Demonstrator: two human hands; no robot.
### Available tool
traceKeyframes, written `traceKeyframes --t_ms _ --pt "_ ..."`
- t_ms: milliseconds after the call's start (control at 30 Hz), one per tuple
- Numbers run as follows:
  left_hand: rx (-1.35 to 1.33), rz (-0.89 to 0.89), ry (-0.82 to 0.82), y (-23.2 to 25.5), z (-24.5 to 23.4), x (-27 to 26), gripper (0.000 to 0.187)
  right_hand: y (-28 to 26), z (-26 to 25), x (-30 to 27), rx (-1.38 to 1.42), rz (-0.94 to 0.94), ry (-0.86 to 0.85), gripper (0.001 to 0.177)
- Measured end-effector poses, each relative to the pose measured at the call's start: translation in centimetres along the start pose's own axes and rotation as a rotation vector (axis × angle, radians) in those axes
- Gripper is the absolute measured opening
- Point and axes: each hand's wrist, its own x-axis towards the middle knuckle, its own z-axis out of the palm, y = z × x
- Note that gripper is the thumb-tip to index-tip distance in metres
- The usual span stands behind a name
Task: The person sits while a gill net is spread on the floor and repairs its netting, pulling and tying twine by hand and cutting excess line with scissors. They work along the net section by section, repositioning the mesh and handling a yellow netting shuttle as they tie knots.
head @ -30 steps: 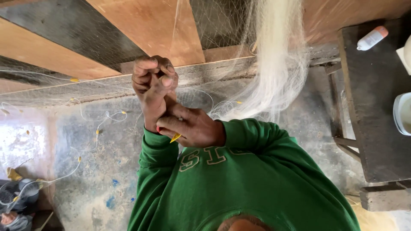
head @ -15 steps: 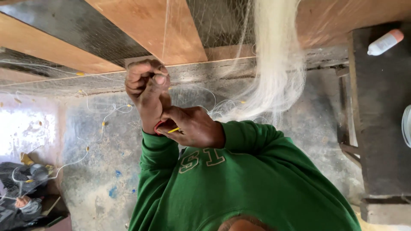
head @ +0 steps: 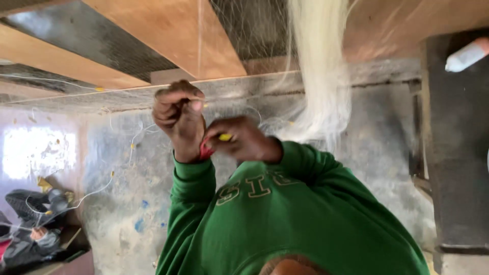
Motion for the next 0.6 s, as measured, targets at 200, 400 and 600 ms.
traceKeyframes --t_ms 200,400,600 --pt "-0.198 0.014 0.011 -1.5 -0.1 0.8 0.018 -3.1 -7.0 0.4 0.027 -0.16 0.089 0.009" --pt "-0.147 0.047 -0.132 -3.0 1.0 -1.4 0.016 -2.0 -7.2 -2.9 -0.127 -0.391 0.428 0.025" --pt "-0.293 0.076 -0.119 -3.8 1.4 -3.3 0.021 -0.7 -6.5 -2.4 -0.416 -0.667 0.46 0.019"
